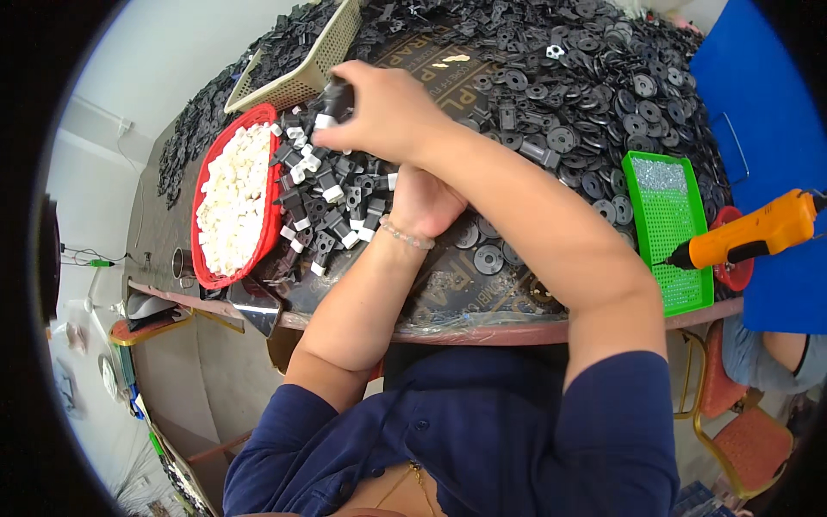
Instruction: Manually assembling small grey plastic rings and white plastic connectors at a factory workstation.
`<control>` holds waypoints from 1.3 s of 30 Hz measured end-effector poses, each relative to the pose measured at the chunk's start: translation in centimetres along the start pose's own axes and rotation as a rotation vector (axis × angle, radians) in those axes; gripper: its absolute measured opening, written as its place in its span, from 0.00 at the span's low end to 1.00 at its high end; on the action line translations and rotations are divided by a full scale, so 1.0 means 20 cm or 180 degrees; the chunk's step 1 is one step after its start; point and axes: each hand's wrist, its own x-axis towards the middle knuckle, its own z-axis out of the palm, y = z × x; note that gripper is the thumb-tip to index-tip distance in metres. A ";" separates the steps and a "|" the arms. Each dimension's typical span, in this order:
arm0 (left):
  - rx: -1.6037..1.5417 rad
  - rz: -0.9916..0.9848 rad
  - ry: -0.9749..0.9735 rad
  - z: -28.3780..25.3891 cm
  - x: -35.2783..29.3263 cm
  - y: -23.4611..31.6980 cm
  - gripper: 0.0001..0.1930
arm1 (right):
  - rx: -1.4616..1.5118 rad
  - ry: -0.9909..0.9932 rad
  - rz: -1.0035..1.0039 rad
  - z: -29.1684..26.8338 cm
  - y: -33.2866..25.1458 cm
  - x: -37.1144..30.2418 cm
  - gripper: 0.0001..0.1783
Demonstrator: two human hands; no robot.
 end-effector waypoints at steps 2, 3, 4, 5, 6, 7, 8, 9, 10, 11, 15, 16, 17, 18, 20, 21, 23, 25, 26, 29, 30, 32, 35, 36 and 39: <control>-0.0129 -0.0032 0.0460 0.00 0.00 0.01 0.23 | -0.0291 -0.0040 -0.0172 0.14 0.07 0.22 0.54; -0.0127 -0.0028 0.0455 0.02 -0.01 0.02 0.23 | -0.0319 0.0071 -0.0333 0.21 0.12 0.32 0.55; -0.0132 -0.0015 0.0397 0.04 -0.02 0.03 0.23 | -0.0178 0.0183 -0.0366 0.26 0.12 0.41 0.55; -0.0132 -0.0006 0.0320 0.05 -0.02 0.05 0.23 | -0.0052 0.0305 -0.0409 0.29 0.11 0.47 0.56; -0.0129 0.0001 0.0311 0.04 -0.02 0.06 0.23 | 0.0457 0.0327 -0.0496 0.28 0.04 0.49 0.55; -0.0162 0.0046 0.0314 0.02 -0.01 0.06 0.23 | 0.1115 0.0230 -0.0544 0.26 -0.01 0.49 0.52; -0.0204 0.0112 0.0339 0.00 -0.02 0.07 0.23 | 0.1950 0.0245 -0.0620 0.22 -0.15 0.42 0.42; -0.0229 0.0119 0.0328 -0.01 -0.02 0.08 0.23 | 0.2766 -0.0516 -0.0066 0.01 -0.36 0.30 0.43; -0.0003 0.0430 0.0321 -0.02 -0.02 0.07 0.23 | 0.3561 -0.1281 0.0519 -0.14 -0.51 0.18 0.53; 0.0202 0.0673 0.0253 0.01 0.00 0.03 0.23 | 0.3650 -0.0185 -0.0523 -0.04 -0.42 0.08 0.25; 0.0221 0.0143 0.1235 0.04 0.00 0.15 0.21 | 0.3289 -0.1645 -0.0696 -0.26 -0.59 -0.36 0.14; -0.0018 0.0565 0.1004 0.01 -0.06 0.14 0.20 | 0.3604 -0.2030 -0.0848 -0.23 -0.61 -0.43 0.15; -0.0057 0.0507 0.1000 0.05 -0.05 0.13 0.19 | 0.3634 -0.2218 -0.0987 -0.23 -0.63 -0.49 0.16; -0.0054 0.0473 0.0974 0.07 -0.04 0.11 0.18 | 0.3982 -0.1769 -0.1344 -0.16 -0.67 -0.55 0.12; -0.0073 0.0444 0.0887 0.07 -0.03 0.10 0.17 | 0.3819 -0.1630 -0.1234 -0.23 -0.66 -0.61 0.12; -0.0070 0.0466 0.0840 0.06 -0.02 0.10 0.16 | 0.3701 -0.1570 -0.1172 -0.26 -0.64 -0.61 0.12; -0.0022 0.0471 0.0963 0.06 -0.02 0.10 0.19 | 0.3472 -0.1463 -0.1062 -0.28 -0.64 -0.63 0.12; 0.0023 0.0448 0.0957 0.05 0.00 0.10 0.18 | 0.3246 -0.1370 -0.0964 -0.32 -0.62 -0.65 0.12; 0.0041 0.0490 0.0979 0.04 -0.01 0.11 0.18 | 0.3154 -0.1336 -0.0921 -0.33 -0.61 -0.66 0.12; 0.0059 0.0526 0.0959 0.04 -0.02 0.11 0.18 | 0.2867 -0.1227 -0.0791 -0.35 -0.59 -0.68 0.12; 0.0051 0.0525 0.0969 0.04 -0.02 0.11 0.18 | 0.2765 -0.1187 -0.0747 -0.35 -0.59 -0.69 0.12; 0.0048 0.0516 0.0966 0.05 -0.02 0.10 0.18 | 0.2548 -0.1117 -0.0662 -0.35 -0.59 -0.67 0.12; 0.0086 0.0477 0.1029 0.05 -0.02 0.09 0.18 | 0.2211 -0.1020 -0.0525 -0.29 -0.63 -0.67 0.12; 0.0076 0.0475 0.1010 0.04 -0.02 0.09 0.18 | 0.2103 -0.0986 -0.0471 -0.28 -0.63 -0.64 0.12; 0.0049 0.0478 0.0972 0.05 -0.03 0.10 0.18 | 0.1800 -0.0893 -0.0309 -0.42 -0.56 -0.69 0.13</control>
